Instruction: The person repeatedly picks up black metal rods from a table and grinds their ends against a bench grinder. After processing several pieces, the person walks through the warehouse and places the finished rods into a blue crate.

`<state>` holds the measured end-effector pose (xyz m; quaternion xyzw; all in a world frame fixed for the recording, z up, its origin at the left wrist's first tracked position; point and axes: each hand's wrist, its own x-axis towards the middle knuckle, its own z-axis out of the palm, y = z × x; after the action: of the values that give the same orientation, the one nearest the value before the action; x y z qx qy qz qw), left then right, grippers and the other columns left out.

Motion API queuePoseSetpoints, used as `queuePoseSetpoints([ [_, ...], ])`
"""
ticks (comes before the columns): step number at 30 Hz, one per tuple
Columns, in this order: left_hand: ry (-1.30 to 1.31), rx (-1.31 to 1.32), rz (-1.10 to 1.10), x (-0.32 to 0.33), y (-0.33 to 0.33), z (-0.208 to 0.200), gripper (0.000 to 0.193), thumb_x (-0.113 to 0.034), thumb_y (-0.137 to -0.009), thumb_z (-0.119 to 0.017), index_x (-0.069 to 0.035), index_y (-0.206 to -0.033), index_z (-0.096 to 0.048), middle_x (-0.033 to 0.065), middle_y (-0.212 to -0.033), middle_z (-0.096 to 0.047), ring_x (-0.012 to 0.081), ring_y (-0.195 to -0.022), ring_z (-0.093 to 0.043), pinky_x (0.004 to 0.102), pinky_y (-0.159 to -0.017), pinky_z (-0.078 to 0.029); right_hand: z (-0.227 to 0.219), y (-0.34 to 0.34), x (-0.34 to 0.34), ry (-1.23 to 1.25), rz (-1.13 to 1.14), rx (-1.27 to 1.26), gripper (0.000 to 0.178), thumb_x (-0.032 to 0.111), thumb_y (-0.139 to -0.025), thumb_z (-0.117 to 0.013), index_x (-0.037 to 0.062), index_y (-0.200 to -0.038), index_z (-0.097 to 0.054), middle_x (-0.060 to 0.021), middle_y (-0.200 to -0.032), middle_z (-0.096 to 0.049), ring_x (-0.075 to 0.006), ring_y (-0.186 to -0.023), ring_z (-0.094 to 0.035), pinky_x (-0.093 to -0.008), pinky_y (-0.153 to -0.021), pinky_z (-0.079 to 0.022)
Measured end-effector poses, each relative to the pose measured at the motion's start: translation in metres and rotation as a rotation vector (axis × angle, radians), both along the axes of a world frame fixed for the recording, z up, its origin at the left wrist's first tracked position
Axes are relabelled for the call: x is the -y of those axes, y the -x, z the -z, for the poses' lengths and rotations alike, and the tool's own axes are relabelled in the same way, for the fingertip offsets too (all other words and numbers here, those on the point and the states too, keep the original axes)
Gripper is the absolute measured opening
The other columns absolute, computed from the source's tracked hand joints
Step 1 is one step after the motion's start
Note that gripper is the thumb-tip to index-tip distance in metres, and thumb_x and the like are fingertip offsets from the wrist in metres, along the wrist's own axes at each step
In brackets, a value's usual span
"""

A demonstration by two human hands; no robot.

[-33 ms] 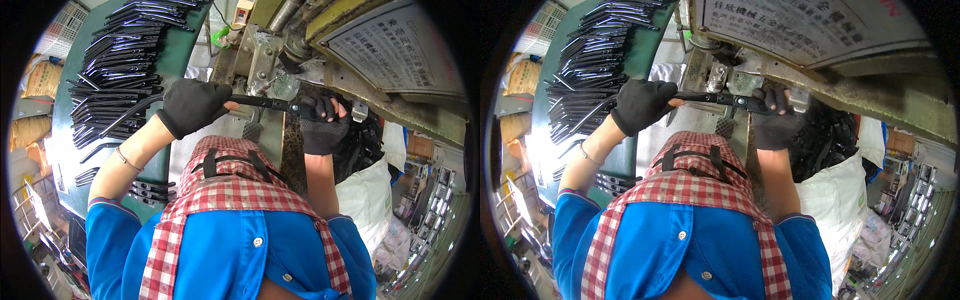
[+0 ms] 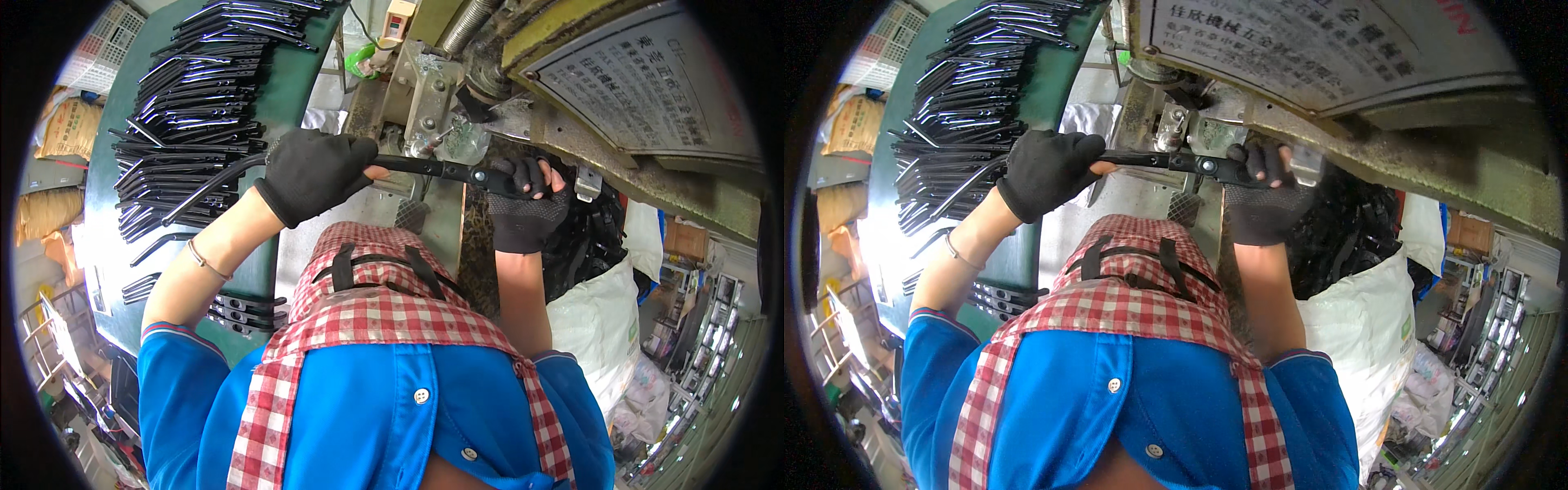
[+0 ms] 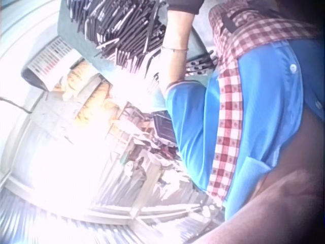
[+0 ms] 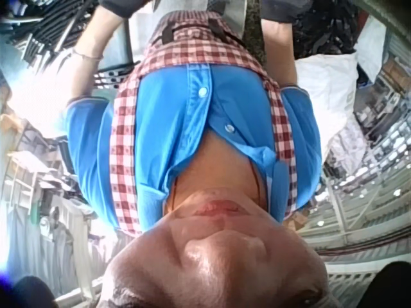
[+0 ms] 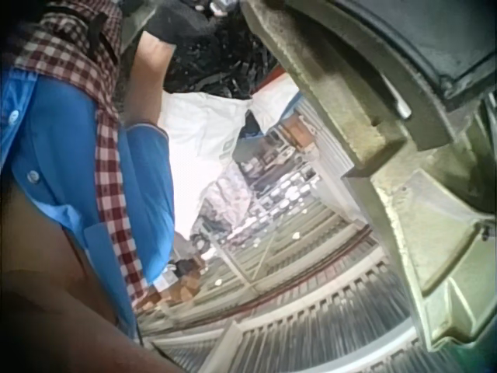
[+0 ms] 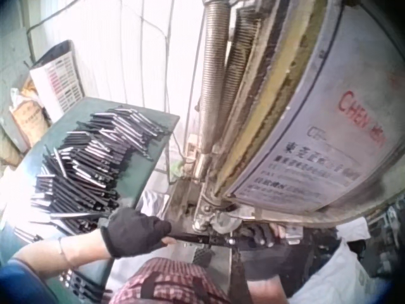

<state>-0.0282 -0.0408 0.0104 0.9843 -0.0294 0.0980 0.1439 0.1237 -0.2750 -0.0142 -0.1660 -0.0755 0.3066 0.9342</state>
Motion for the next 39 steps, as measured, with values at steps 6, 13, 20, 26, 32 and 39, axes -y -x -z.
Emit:
queuePoseSetpoints([
  [6, 0.019, -0.101, 0.027, -0.004, -0.001, 0.007, 0.034, -0.043, -0.089, -0.055, -0.010, -0.083, -0.056, 0.0116, -0.057, -0.058, 0.0320, -0.053, -0.060, 0.0436, -0.047, -0.044, 0.015, -0.008, -0.011, -0.082, -0.069, -0.018, 0.017, 0.020, -0.082, -0.047, 0.0159, -0.066, -0.044, 0.0063, -0.052, -0.039, -0.0109, -0.060, -0.043, -0.0313, -0.074, -0.036],
  [13, -0.012, 0.063, -0.025, -0.010, -0.032, 0.002, 0.028, -0.038, -0.088, -0.060, -0.010, -0.083, -0.058, 0.0102, -0.061, -0.059, 0.0311, -0.052, -0.059, 0.0396, -0.047, -0.044, 0.046, -0.035, -0.017, 0.331, 0.228, 0.118, 0.037, 0.019, -0.088, -0.057, 0.0054, -0.122, -0.052, -0.0121, -0.119, -0.055, -0.0319, -0.112, -0.051, -0.0494, -0.105, -0.036],
  [20, -0.052, 0.037, 0.033, -0.025, -0.042, 0.006, 0.031, -0.040, -0.090, -0.056, -0.009, -0.089, -0.057, 0.0125, -0.063, -0.059, 0.0327, -0.057, -0.060, 0.0415, -0.050, -0.044, 0.051, -0.034, -0.021, 0.504, 0.247, 0.356, 0.053, 0.019, -0.092, -0.056, 0.0078, -0.140, -0.037, -0.0102, -0.137, -0.044, -0.0274, -0.123, -0.045, -0.0449, -0.101, -0.039],
  [26, -0.014, -0.018, 0.066, -0.031, -0.044, 0.001, 0.036, -0.046, -0.093, -0.047, -0.011, -0.088, -0.058, 0.0120, -0.063, -0.061, 0.0342, -0.062, -0.061, 0.0442, -0.054, -0.046, 0.068, -0.035, -0.015, 0.793, 0.357, 0.628, 0.033, 0.019, -0.091, -0.058, 0.0080, -0.121, -0.050, -0.0046, -0.100, -0.057, -0.0186, -0.087, -0.055, -0.0328, -0.074, -0.044],
  [32, 0.057, -0.223, 0.060, -0.028, -0.045, -0.015, 0.033, -0.042, -0.092, -0.050, -0.010, -0.089, -0.059, 0.0136, -0.071, -0.063, 0.0361, -0.067, -0.062, 0.0465, -0.060, -0.048, 0.058, -0.041, -0.024, 0.536, 0.082, -0.001, 0.025, 0.024, -0.094, -0.054, 0.0106, -0.074, -0.049, 0.0013, -0.056, -0.040, -0.0130, -0.051, -0.040, -0.0273, -0.054, -0.034],
  [39, -0.021, -0.188, 0.115, -0.039, -0.059, 0.006, 0.031, -0.039, -0.092, -0.050, -0.010, -0.092, -0.063, 0.0158, -0.081, -0.066, 0.0364, -0.078, -0.064, 0.0485, -0.069, -0.049, 0.070, -0.034, -0.025, 0.570, 0.062, 0.010, 0.029, 0.029, -0.093, -0.057, 0.0158, -0.070, -0.047, 0.0035, -0.050, -0.033, -0.0113, -0.045, -0.033, -0.0270, -0.050, -0.029],
])
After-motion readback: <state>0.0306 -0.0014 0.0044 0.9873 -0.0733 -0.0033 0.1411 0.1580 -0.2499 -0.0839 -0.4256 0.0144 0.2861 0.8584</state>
